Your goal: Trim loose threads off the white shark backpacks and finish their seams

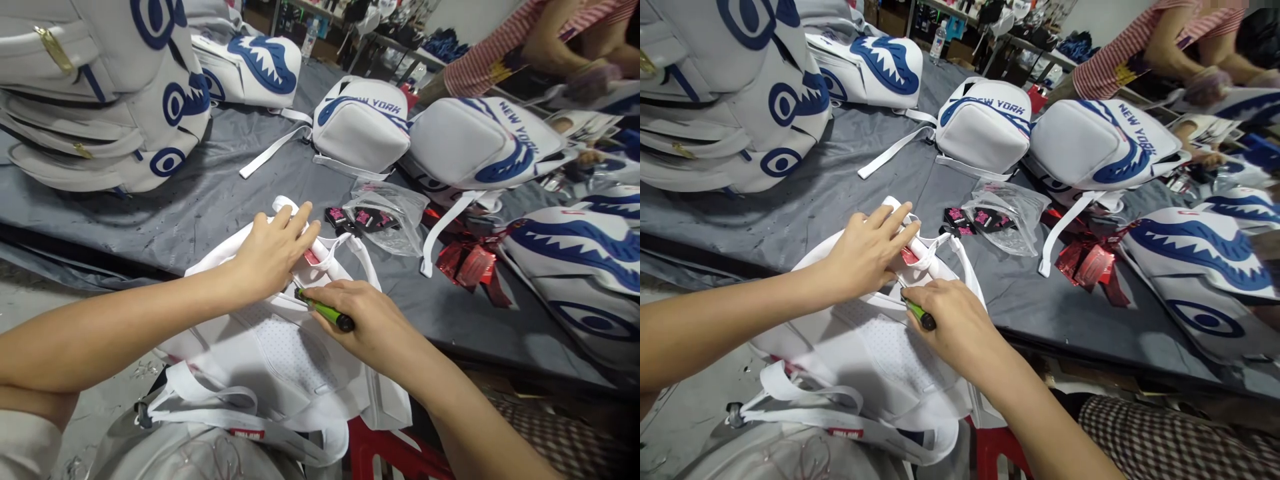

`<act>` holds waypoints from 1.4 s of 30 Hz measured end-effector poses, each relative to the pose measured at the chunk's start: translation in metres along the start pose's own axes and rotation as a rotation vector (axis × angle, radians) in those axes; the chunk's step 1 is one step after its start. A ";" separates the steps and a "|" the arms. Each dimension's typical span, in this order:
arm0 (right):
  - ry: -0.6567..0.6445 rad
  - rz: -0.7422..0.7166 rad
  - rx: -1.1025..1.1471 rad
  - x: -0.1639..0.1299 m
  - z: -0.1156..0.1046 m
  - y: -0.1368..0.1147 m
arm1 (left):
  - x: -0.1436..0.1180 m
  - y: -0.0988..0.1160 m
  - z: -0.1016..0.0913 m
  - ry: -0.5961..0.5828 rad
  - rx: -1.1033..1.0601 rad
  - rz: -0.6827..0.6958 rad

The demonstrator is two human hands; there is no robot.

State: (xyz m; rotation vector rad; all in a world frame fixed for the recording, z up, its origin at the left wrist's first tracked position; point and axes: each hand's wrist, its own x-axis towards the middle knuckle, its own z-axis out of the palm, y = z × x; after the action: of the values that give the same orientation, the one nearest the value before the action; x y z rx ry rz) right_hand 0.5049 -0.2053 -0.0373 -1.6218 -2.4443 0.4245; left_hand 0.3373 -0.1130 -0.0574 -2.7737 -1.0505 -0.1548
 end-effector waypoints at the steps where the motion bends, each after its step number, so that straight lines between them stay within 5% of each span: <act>1: 0.008 0.003 0.018 0.000 0.002 0.000 | 0.000 0.000 0.000 -0.006 -0.002 -0.003; 8: 0.183 0.112 0.195 -0.017 0.028 0.002 | 0.000 -0.018 -0.016 -0.156 -0.056 0.099; 14: 0.483 -0.070 0.317 -0.015 0.061 -0.014 | -0.029 -0.029 -0.033 -0.262 -0.024 -0.042; 19: 0.484 -0.062 0.427 -0.006 0.073 -0.032 | -0.046 -0.025 -0.031 -0.301 0.070 -0.202; 28: 0.382 -0.048 0.515 -0.012 0.063 -0.040 | -0.041 -0.050 -0.029 -0.353 -0.116 0.010; 32: 0.445 -0.006 0.370 -0.005 0.072 -0.039 | -0.060 -0.051 -0.024 -0.196 -0.268 -0.218; 35: 0.486 -0.038 0.357 -0.001 0.077 -0.038 | -0.072 -0.055 -0.024 -0.230 -0.430 -0.383; 38: 0.529 -0.054 0.358 0.002 0.079 -0.040 | -0.074 -0.065 -0.024 -0.340 -0.484 -0.354; 42: 0.550 -0.052 0.306 0.010 0.081 -0.045 | -0.071 -0.080 -0.018 -0.334 -0.518 -0.297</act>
State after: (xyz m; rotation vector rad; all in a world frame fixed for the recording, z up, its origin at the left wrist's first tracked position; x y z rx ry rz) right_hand 0.4377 -0.2239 -0.0992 -1.3258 -1.9024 0.2786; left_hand 0.2303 -0.1035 -0.0410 -3.1459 -1.7231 0.0048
